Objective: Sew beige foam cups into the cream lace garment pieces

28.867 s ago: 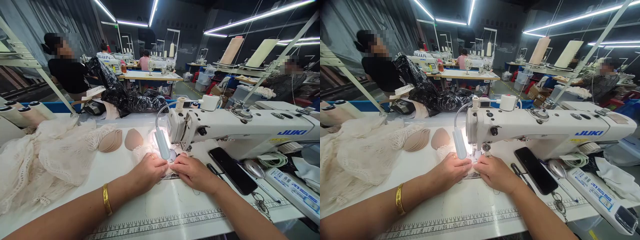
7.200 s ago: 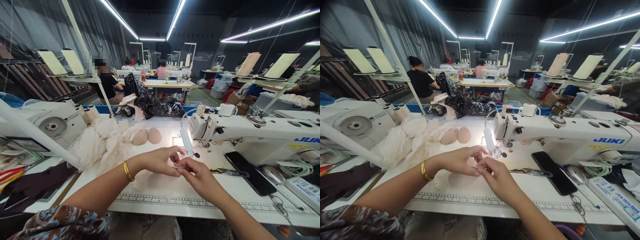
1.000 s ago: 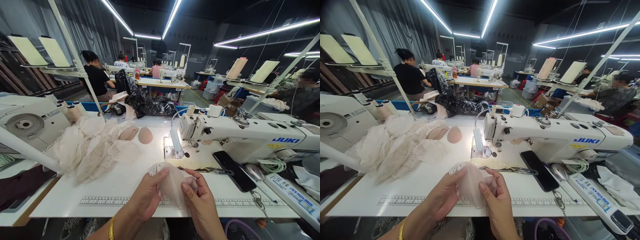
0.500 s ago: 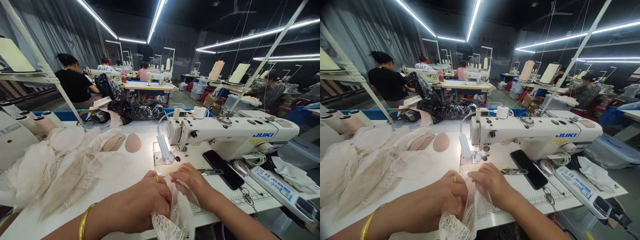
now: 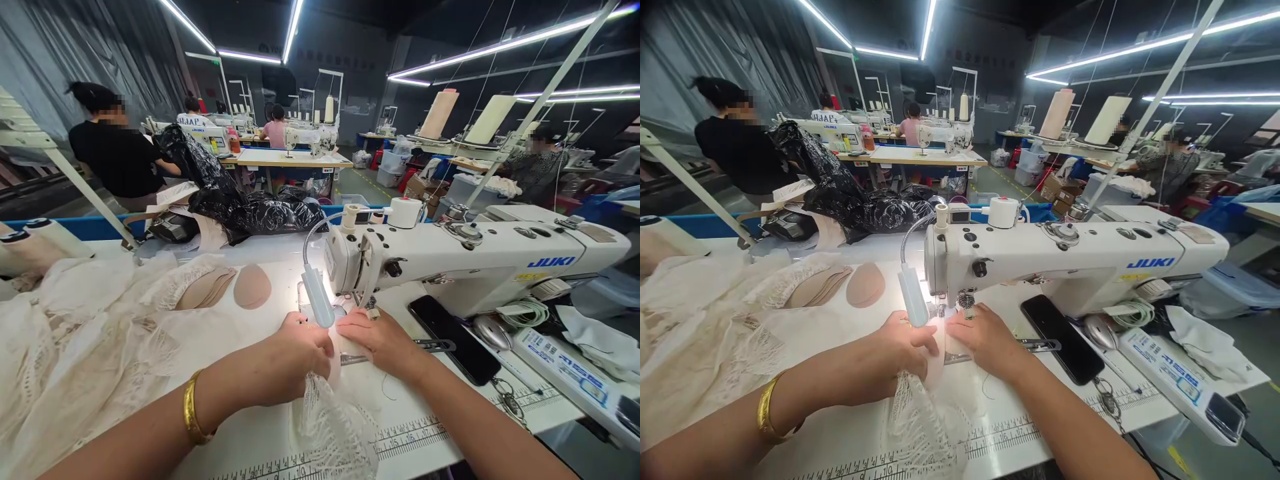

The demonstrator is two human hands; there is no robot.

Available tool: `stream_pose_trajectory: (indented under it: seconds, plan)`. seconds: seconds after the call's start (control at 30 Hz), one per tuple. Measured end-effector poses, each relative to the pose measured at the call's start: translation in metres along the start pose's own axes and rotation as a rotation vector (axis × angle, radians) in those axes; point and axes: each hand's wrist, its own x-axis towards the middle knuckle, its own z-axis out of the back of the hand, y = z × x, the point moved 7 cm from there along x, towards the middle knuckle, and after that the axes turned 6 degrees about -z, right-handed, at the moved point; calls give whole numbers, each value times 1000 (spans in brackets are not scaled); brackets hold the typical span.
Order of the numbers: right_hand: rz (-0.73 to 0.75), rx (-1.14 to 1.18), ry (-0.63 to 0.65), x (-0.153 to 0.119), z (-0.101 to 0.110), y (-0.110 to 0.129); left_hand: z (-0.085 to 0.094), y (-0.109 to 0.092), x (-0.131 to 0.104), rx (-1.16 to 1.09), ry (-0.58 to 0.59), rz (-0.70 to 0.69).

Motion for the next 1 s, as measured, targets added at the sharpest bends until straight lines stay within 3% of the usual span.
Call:
stream_pose_trajectory:
  seconds: [0.23,0.87,1.0]
  plan:
    - [-27,41,59,4,-4,0,1,2,-2,-34,-106,-42]
    - [-78,75,54,-1,-8,-4,-2,3,-3,-23,-130,-40]
    - [-80,85,56,-1,-6,-3,-4,7,-3,29,-82,-7]
